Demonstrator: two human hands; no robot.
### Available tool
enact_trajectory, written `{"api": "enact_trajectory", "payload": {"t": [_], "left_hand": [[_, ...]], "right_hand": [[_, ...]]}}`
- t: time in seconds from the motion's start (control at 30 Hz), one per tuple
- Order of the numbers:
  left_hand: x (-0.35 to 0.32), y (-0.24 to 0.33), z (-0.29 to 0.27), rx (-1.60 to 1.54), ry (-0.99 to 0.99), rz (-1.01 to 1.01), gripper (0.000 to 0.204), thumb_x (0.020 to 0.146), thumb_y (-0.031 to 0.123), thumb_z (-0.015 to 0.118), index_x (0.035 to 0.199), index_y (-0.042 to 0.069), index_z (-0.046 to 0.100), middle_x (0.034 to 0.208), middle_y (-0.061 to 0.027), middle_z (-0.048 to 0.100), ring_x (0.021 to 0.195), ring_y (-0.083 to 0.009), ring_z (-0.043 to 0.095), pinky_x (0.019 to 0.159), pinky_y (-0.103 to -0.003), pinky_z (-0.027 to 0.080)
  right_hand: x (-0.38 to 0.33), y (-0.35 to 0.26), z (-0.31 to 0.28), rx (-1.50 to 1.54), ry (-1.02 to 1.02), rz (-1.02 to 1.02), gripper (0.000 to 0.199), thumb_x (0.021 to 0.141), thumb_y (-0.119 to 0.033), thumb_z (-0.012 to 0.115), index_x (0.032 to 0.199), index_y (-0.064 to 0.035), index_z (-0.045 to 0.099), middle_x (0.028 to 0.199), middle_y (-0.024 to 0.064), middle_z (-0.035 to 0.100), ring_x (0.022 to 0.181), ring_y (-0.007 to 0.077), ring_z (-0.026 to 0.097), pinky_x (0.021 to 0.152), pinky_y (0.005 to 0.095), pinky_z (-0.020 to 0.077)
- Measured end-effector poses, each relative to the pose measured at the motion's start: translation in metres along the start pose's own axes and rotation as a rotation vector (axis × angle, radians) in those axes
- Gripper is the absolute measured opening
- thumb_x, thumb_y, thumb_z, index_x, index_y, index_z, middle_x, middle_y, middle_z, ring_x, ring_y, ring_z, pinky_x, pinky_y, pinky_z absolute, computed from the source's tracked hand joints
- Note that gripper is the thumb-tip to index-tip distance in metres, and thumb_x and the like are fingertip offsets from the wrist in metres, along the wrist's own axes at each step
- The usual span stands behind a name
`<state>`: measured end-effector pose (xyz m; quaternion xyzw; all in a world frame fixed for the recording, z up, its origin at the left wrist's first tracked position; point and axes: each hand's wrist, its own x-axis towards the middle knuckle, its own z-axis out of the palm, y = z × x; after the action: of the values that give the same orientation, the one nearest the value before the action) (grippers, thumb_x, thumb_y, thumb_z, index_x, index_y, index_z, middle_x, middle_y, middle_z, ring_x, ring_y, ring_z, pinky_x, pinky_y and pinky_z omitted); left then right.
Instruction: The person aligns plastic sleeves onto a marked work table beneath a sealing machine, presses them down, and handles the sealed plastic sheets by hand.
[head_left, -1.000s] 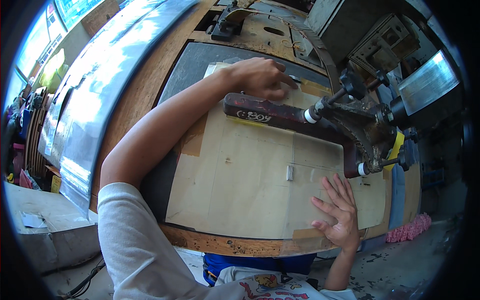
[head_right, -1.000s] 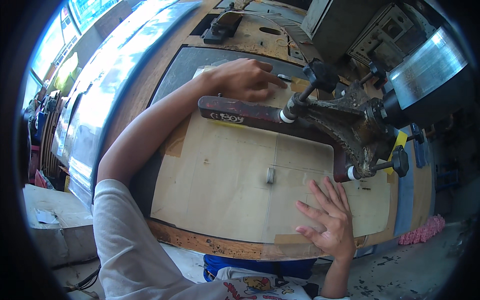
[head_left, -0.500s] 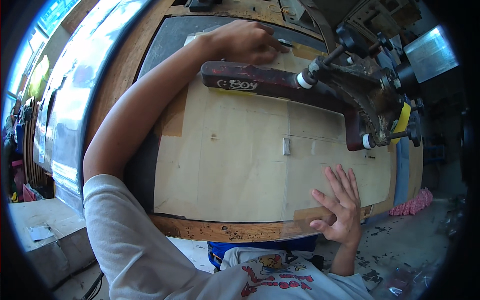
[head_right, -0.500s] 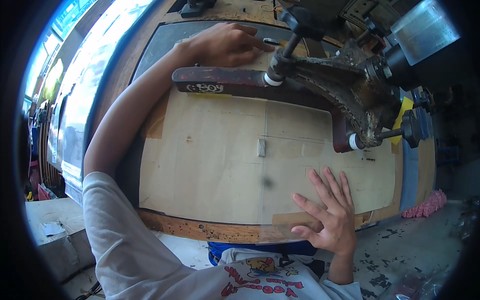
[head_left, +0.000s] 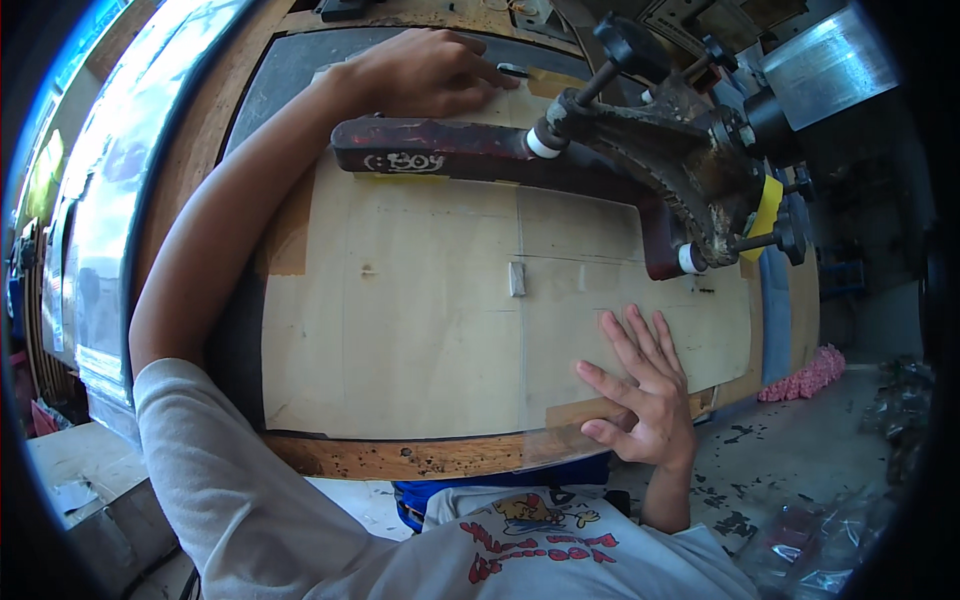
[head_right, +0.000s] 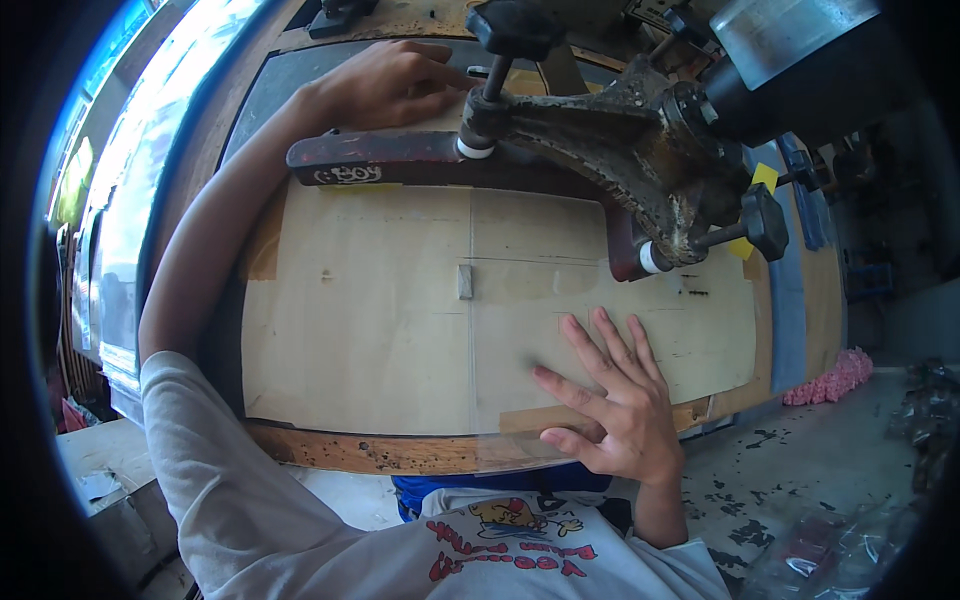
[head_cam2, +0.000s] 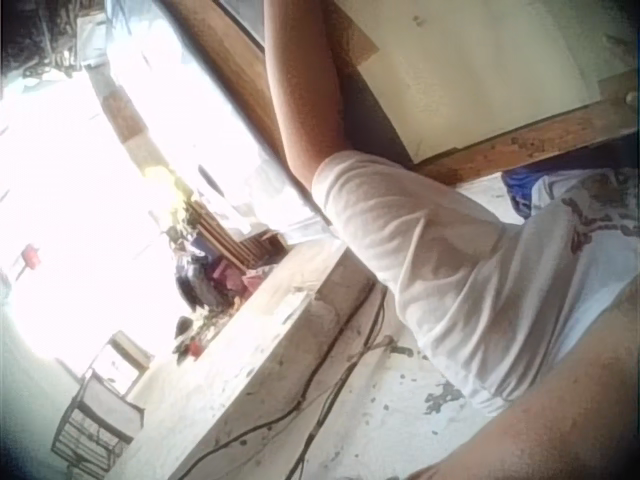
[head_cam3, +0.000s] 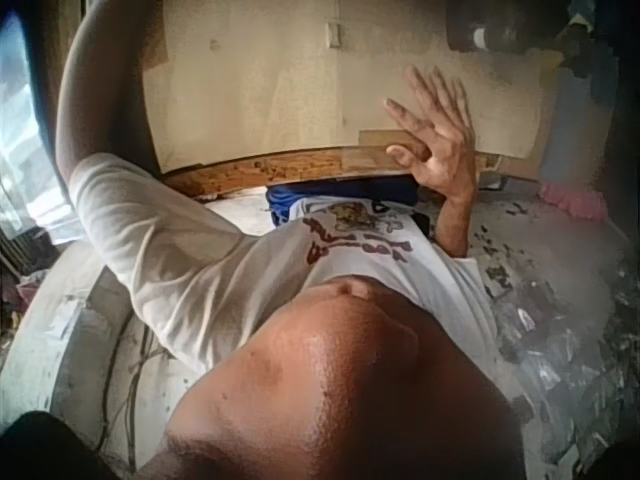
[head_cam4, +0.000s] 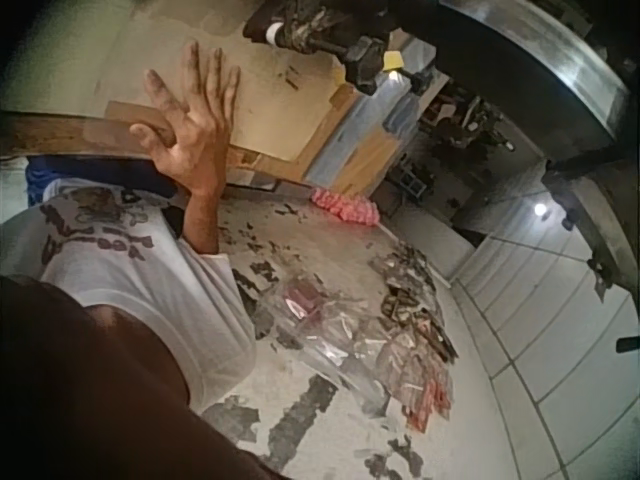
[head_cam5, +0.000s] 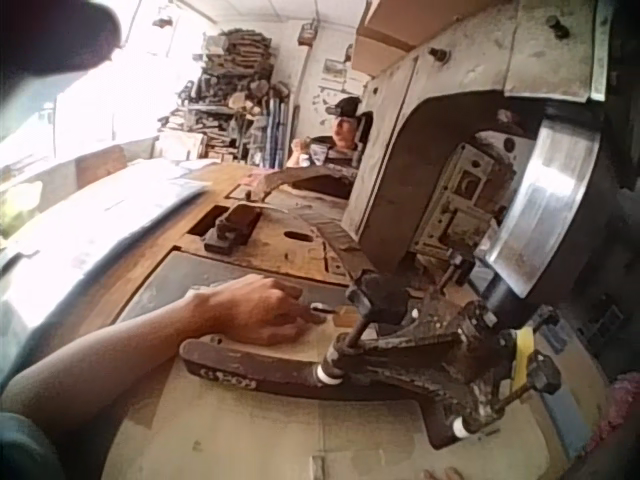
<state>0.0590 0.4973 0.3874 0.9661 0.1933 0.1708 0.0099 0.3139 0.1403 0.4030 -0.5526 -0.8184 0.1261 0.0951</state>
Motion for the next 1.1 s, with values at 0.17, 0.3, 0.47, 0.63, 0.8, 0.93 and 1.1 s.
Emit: {"api": "enact_trajectory", "payload": {"t": [0.17, 0.3, 0.47, 0.63, 0.8, 0.93, 1.1], "left_hand": [[0.004, 0.003, -0.004, -0.033, 0.043, 0.016, 0.029, 0.098, 0.022, 0.059, 0.120, 0.012, 0.075, 0.097, -0.0145, 0.071, 0.085, -0.0283, 0.071, 0.082, -0.041, 0.057], [0.000, 0.010, -0.026, -0.152, -0.123, 0.030, 0.041, 0.095, 0.028, 0.060, 0.130, 0.009, 0.070, 0.099, -0.0200, 0.070, 0.086, -0.0348, 0.070, 0.076, -0.044, 0.057], [0.001, 0.013, -0.024, -0.146, -0.090, 0.038, 0.038, 0.097, 0.026, 0.057, 0.128, 0.009, 0.070, 0.094, -0.0178, 0.069, 0.079, -0.0328, 0.068, 0.072, -0.044, 0.055], [0.001, 0.004, -0.014, -0.127, -0.042, 0.094, 0.039, 0.097, 0.028, 0.057, 0.128, 0.010, 0.071, 0.094, -0.0181, 0.070, 0.080, -0.0325, 0.069, 0.073, -0.044, 0.055], [0.002, 0.007, -0.015, -0.144, -0.031, 0.103, 0.039, 0.098, 0.029, 0.056, 0.128, 0.009, 0.071, 0.094, -0.0188, 0.070, 0.079, -0.0315, 0.069, 0.072, -0.043, 0.055], [0.004, 0.011, -0.016, -0.137, -0.059, 0.042, 0.038, 0.096, 0.028, 0.058, 0.125, 0.009, 0.073, 0.091, -0.0185, 0.071, 0.077, -0.0298, 0.068, 0.071, -0.043, 0.055], [-0.004, 0.009, -0.018, -0.144, -0.027, 0.071, 0.037, 0.094, 0.026, 0.058, 0.124, 0.009, 0.073, 0.096, -0.0190, 0.072, 0.077, -0.0301, 0.069, 0.070, -0.043, 0.055]], "right_hand": [[0.000, -0.002, 0.001, 0.011, 0.000, 0.005, 0.056, 0.088, -0.065, 0.063, 0.131, -0.0289, 0.071, 0.158, 0.0175, 0.043, 0.147, 0.0462, 0.035, 0.120, 0.0636, 0.0206], [0.001, -0.007, 0.001, -0.033, -0.039, 0.011, 0.060, 0.090, -0.066, 0.059, 0.139, -0.0324, 0.064, 0.162, 0.0178, 0.036, 0.149, 0.0469, 0.030, 0.121, 0.0637, 0.0169], [0.000, -0.011, 0.003, -0.068, -0.039, 0.032, 0.062, 0.091, -0.067, 0.055, 0.142, -0.0325, 0.062, 0.163, 0.0192, 0.034, 0.149, 0.0476, 0.029, 0.121, 0.0637, 0.0177], [0.002, -0.015, 0.009, -0.053, -0.025, 0.060, 0.063, 0.092, -0.068, 0.053, 0.142, -0.0321, 0.061, 0.163, 0.0213, 0.033, 0.148, 0.0484, 0.029, 0.121, 0.0626, 0.0199], [0.001, -0.013, 0.008, -0.066, -0.022, 0.030, 0.061, 0.090, -0.067, 0.056, 0.140, -0.0315, 0.063, 0.163, 0.0215, 0.033, 0.148, 0.0486, 0.030, 0.120, 0.0630, 0.0204], [0.001, -0.013, 0.009, -0.064, -0.007, 0.040, 0.058, 0.088, -0.063, 0.061, 0.136, -0.0314, 0.067, 0.163, 0.0215, 0.033, 0.148, 0.0486, 0.030, 0.120, 0.0637, 0.0204], [0.001, -0.015, 0.009, -0.029, 0.000, 0.023, 0.056, 0.087, -0.060, 0.064, 0.135, -0.0312, 0.068, 0.163, 0.0221, 0.033, 0.148, 0.0482, 0.030, 0.120, 0.0646, 0.0188]]}}
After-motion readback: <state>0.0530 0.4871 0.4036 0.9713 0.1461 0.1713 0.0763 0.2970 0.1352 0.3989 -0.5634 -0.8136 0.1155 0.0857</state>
